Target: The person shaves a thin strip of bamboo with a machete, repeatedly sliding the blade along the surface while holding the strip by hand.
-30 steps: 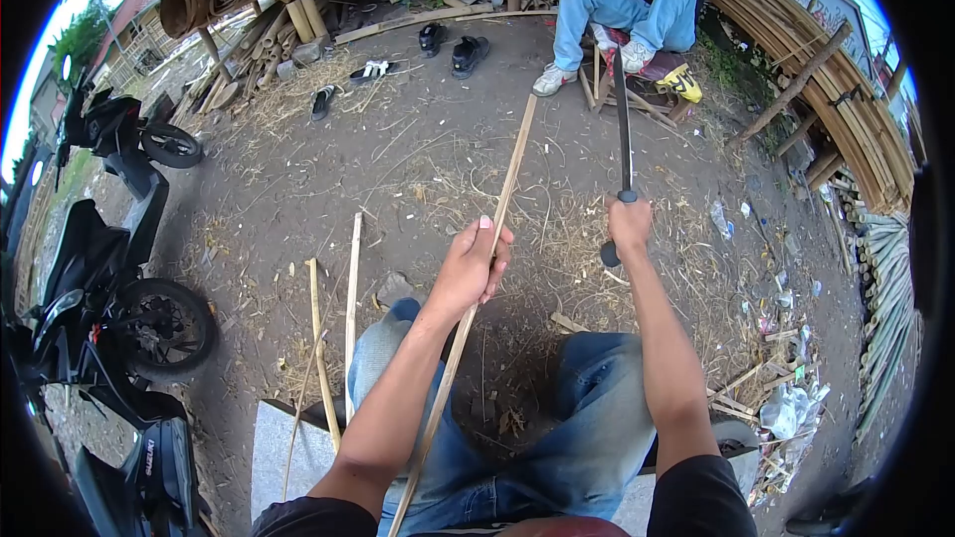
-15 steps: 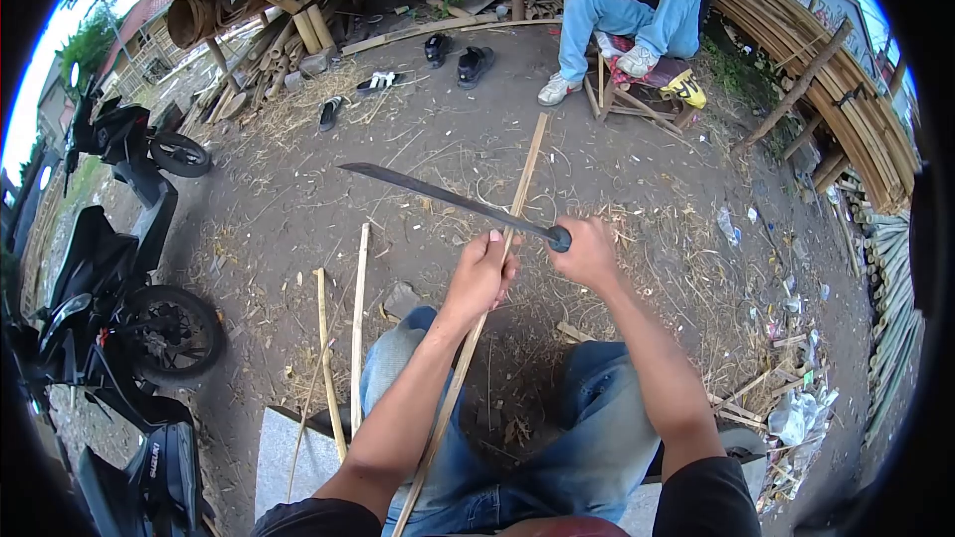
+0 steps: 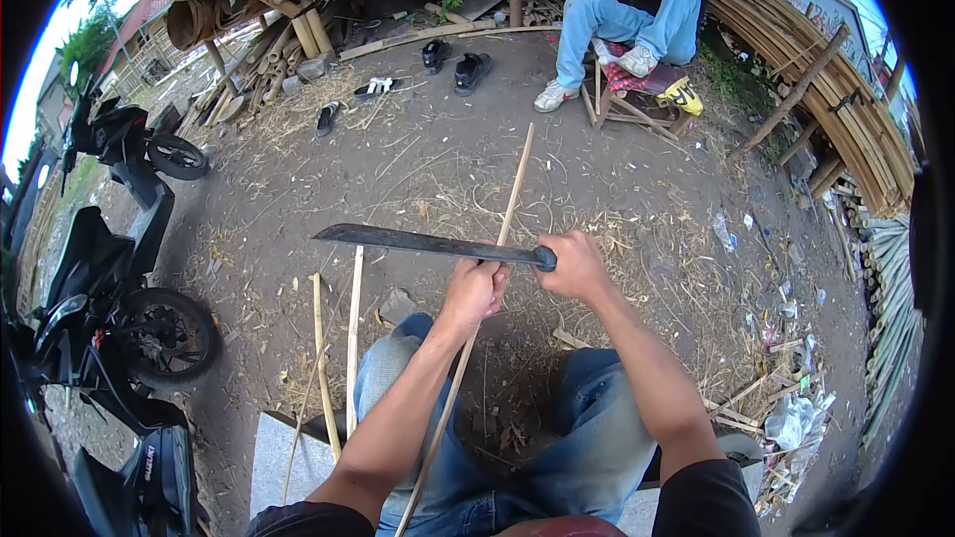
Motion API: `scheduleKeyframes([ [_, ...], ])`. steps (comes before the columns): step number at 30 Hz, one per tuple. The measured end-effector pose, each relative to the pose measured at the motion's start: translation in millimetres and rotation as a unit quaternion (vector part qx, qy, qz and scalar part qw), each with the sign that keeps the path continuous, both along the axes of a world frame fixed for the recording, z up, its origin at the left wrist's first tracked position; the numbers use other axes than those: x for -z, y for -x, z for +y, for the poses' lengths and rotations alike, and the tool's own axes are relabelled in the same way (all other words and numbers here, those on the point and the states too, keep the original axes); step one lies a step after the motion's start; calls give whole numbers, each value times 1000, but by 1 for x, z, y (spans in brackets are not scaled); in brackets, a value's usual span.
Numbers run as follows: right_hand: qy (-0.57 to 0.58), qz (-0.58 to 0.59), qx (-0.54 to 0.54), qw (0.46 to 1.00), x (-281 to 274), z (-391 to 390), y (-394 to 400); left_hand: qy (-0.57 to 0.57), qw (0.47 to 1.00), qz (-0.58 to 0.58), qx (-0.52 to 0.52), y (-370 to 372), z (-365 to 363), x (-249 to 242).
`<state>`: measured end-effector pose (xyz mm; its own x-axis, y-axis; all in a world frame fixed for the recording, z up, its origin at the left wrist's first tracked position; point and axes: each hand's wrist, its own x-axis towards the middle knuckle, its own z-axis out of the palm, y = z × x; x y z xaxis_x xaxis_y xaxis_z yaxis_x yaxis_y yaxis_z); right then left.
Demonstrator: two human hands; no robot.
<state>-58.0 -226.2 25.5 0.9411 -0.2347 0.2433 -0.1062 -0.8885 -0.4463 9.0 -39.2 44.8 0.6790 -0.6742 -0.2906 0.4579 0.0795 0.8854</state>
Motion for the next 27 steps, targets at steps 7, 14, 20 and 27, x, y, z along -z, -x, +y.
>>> scheduleKeyframes([
  [7, -22, -47, 31, 998, 9, -6, -6, -41, 997, -51, 38, -3, -8, 6],
  [14, -142, -204, 301, 921, 13, -55, -28, -14, 998, -47, 26, 8, -9, -3],
  [20, -702, -355, 248, 565, -32, -71, -23, -40, 996, -74, 17, 4, -11, 1],
  [27, -718, -304, 200, 593, -34, -77, -7, -28, 996, -75, 29, 11, -16, 2],
])
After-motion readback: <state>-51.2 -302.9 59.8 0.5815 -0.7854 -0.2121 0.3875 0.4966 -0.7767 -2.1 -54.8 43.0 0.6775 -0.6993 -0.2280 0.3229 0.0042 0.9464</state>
